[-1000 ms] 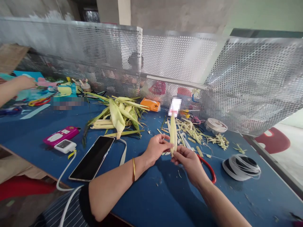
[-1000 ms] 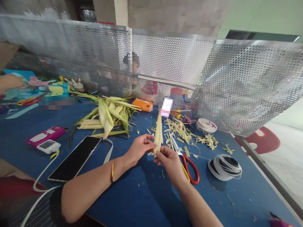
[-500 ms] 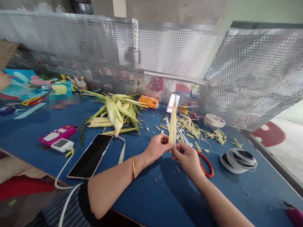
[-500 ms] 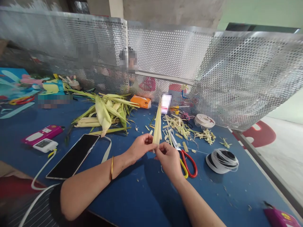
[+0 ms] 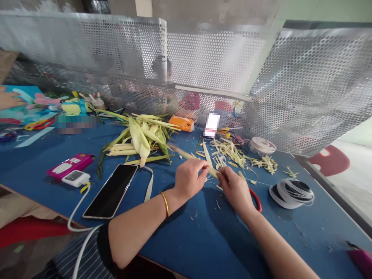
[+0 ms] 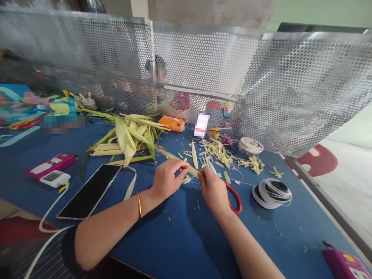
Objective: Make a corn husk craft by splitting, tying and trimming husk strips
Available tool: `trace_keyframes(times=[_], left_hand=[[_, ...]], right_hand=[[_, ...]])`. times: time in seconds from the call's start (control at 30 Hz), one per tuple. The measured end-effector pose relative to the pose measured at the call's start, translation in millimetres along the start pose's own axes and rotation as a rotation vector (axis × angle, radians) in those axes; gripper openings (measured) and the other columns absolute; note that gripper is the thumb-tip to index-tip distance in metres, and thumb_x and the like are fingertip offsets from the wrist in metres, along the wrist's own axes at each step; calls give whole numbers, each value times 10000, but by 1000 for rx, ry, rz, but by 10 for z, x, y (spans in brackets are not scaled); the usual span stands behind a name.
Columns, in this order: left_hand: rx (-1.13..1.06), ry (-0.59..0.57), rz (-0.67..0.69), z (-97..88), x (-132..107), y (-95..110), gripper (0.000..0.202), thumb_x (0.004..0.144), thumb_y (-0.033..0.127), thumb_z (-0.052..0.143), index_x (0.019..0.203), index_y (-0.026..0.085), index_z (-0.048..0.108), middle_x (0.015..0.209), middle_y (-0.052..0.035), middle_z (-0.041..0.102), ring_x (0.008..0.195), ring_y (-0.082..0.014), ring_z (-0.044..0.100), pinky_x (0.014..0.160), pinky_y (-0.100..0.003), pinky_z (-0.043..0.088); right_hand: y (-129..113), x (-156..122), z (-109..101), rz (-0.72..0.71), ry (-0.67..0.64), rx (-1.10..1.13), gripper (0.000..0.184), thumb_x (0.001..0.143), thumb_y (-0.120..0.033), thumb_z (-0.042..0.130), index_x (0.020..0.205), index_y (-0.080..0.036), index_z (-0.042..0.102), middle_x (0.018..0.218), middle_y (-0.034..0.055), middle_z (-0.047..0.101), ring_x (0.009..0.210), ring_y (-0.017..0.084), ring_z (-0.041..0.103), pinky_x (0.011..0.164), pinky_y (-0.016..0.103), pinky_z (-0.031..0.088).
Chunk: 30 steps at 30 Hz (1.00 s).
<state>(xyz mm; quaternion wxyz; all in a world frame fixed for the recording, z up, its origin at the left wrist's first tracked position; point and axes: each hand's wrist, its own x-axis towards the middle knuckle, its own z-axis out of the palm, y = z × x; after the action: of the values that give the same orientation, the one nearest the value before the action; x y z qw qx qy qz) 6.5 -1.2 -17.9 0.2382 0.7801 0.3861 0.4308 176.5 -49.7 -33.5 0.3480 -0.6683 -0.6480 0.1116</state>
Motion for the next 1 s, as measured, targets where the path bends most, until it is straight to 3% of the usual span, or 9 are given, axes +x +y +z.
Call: trace_keyframes(times=[0.07, 0.1, 0.17, 0.4, 0.57, 0.67, 0.77, 0.9, 1.0], left_hand=[[96, -47, 140, -68, 44, -16, 192, 841, 236, 599, 998, 242, 711, 1085, -72, 701, 1085, -249, 575, 978, -372, 363], [124, -127, 151, -91, 66, -31, 155, 834, 272, 628, 950, 248, 727, 1009, -64, 719, 1031, -251, 594, 961, -369, 359], [150, -216, 99, -108, 95, -63, 152, 851, 312, 616, 798, 248, 744, 800, -54, 721, 838, -223, 624, 875, -330, 374], [-42, -390, -154, -60, 76, -80, 249, 826, 303, 590, 606, 232, 680, 513, 13, 611, 492, -139, 532, 521, -232, 301], [-77, -328, -372, -97, 130, -121, 321, 820, 385, 565, 567, 202, 638, 421, 20, 535, 411, -130, 495, 487, -238, 313], [-60, -240, -406, -115, 164, -157, 314, 815, 379, 555, 574, 191, 628, 475, 5, 585, 440, -130, 512, 487, -235, 318], [-64, -182, -378, -119, 181, -182, 269, 812, 350, 550, 620, 184, 639, 596, -11, 664, 484, -124, 539, 499, -227, 334], [-75, -158, -358, -117, 191, -208, 213, 811, 326, 547, 738, 181, 684, 669, -18, 700, 519, -126, 563, 521, -222, 367], [-150, -149, -390, -112, 200, -223, 202, 812, 319, 550, 757, 176, 681, 683, -17, 702, 513, -116, 556, 532, -220, 393]], right_hand=[[1, 6, -50, -133, -36, -123, 177, 925, -321, 412, 875, -222, 551, 709, 25, 662, 598, 177, 609, 574, 260, 377], [-3, 6, -70, -192, -43, -165, 191, 933, -306, 398, 880, -217, 559, 751, 38, 674, 614, 176, 609, 572, 259, 365], [-12, 7, -95, -270, -38, -233, 212, 943, -282, 385, 874, -211, 572, 808, 52, 686, 627, 169, 603, 571, 260, 345], [-17, 46, -138, -307, -32, -206, 247, 970, -324, 380, 913, -202, 588, 859, 60, 692, 658, 164, 616, 598, 259, 385], [69, 24, -353, -14, -121, -517, 153, 896, -285, 489, 989, -196, 573, 954, 102, 693, 775, 238, 672, 608, 296, 408], [168, -43, -382, 120, -368, -767, 260, 766, -164, 575, 1024, -138, 581, 961, 180, 692, 826, 308, 693, 580, 312, 397], [244, -51, -317, 164, -400, -798, 368, 737, -82, 545, 1105, -98, 565, 957, 218, 694, 849, 323, 699, 598, 323, 413], [326, 88, -336, 250, -354, -599, 431, 711, -122, 572, 1140, -92, 569, 872, 189, 706, 778, 302, 692, 605, 331, 438], [400, 183, -460, 472, -312, -100, 484, 696, -216, 571, 1173, -133, 566, 623, 34, 638, 477, 197, 590, 469, 287, 408]])
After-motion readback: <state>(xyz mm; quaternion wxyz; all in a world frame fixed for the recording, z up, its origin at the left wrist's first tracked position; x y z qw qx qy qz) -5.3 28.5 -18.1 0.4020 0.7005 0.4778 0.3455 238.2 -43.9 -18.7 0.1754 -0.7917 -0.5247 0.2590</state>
